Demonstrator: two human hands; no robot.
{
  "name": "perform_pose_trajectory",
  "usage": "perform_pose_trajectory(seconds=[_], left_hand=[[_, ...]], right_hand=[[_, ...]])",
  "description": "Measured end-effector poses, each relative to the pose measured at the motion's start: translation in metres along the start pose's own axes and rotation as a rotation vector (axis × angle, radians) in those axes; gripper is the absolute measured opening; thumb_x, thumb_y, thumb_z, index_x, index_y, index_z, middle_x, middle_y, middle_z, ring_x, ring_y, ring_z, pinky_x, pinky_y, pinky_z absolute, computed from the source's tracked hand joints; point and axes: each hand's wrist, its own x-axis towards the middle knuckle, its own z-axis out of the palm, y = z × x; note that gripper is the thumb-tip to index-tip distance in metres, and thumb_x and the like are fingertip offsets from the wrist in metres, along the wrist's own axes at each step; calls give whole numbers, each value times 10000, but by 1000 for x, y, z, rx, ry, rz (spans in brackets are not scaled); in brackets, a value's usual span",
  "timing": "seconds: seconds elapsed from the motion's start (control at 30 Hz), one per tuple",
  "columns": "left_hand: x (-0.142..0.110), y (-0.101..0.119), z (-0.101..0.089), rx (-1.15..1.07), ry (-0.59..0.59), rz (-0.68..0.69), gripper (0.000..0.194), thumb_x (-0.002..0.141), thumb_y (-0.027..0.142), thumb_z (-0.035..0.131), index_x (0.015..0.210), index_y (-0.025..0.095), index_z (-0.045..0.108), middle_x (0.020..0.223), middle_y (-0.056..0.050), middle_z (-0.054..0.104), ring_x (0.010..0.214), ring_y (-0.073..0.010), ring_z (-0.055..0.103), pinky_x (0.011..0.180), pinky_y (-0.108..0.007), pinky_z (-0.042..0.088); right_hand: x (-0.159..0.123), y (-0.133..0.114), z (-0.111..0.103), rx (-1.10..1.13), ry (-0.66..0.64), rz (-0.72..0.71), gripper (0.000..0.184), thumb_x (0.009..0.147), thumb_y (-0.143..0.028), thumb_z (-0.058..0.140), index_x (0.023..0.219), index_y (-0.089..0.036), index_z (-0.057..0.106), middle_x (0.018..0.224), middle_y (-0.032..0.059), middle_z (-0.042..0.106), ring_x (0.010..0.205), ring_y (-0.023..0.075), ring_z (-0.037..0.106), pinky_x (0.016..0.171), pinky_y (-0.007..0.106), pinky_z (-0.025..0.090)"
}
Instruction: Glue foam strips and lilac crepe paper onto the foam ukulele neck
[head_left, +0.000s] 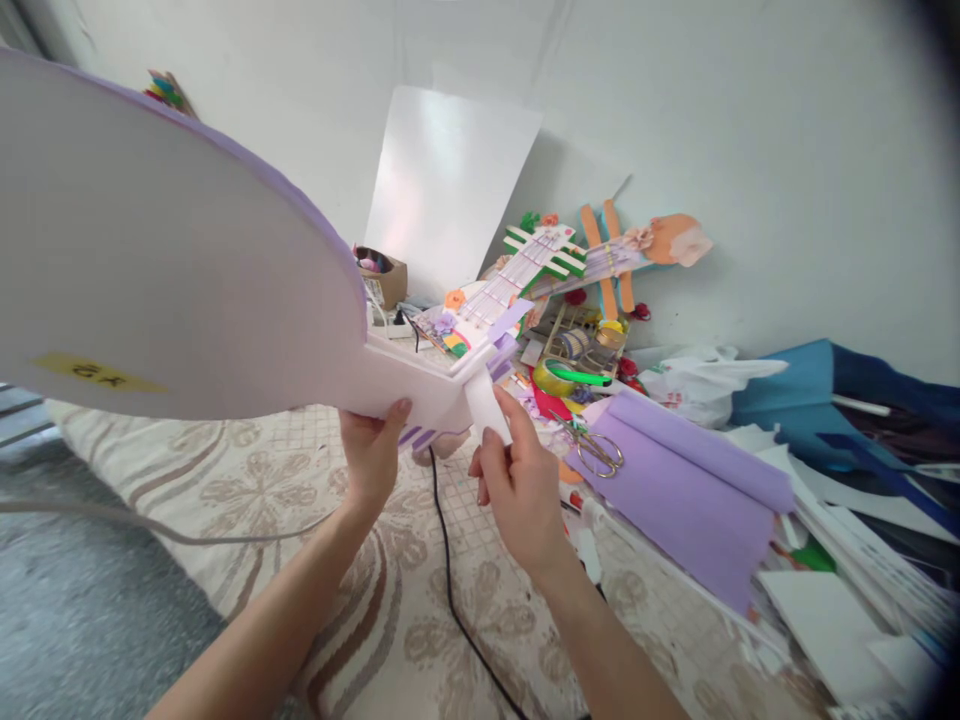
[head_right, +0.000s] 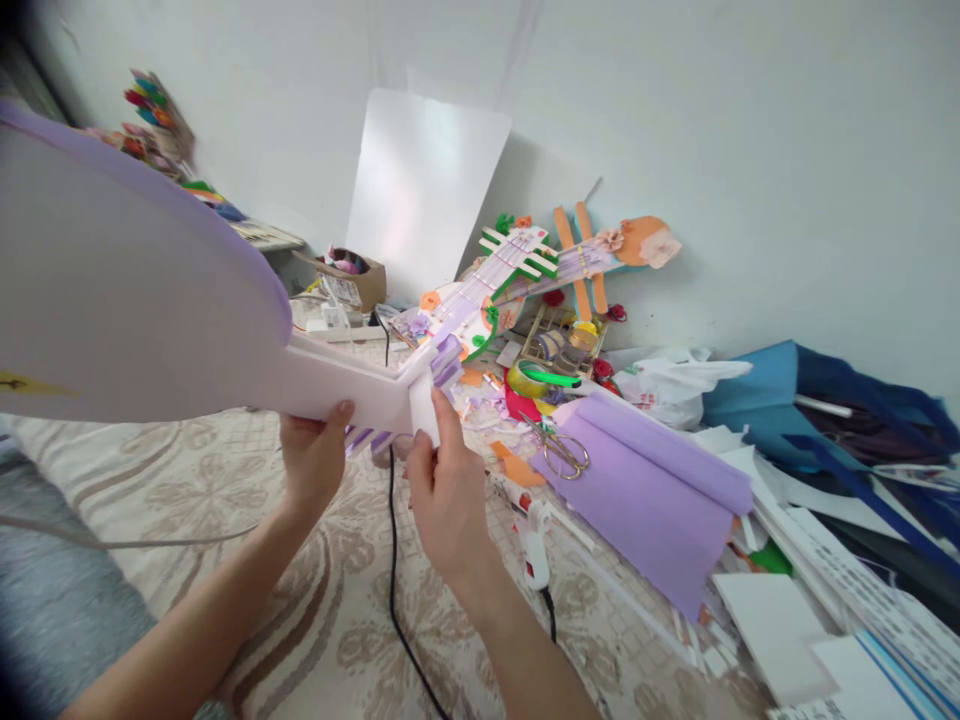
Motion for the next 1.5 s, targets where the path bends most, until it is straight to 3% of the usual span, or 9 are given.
perform_pose_trajectory(seconds=[0.53,1.1,1.5], left_hand=[[-2,-4,-3,27,-6,-49,535,654,345,874,1039,203,532,960,-29,669,879,-155,664,800,-267,549],[1,-1,4,-34,-13,-77,655,565,414,902,1062,179,545,1070,-86,683,901,-165,638,822,-286,523],[2,2,5,-13,-24,-106,614,559,420,897,1007,170,559,968,-58,684,862,-160,631,785,-277,515]], right_hand=[[-2,8,4,-14,-3,8,516,967,-289,378,1434,-85,462,543,-39,582,386,113,467,428,217,362],[-5,6,9,1,45,-31,522,944,-281,404,1421,-83,478,568,-26,602,400,127,506,445,222,402],[-7,4,11,-24,80,-75,494,931,-240,406,1395,-92,489,555,-33,607,459,150,576,483,222,408]])
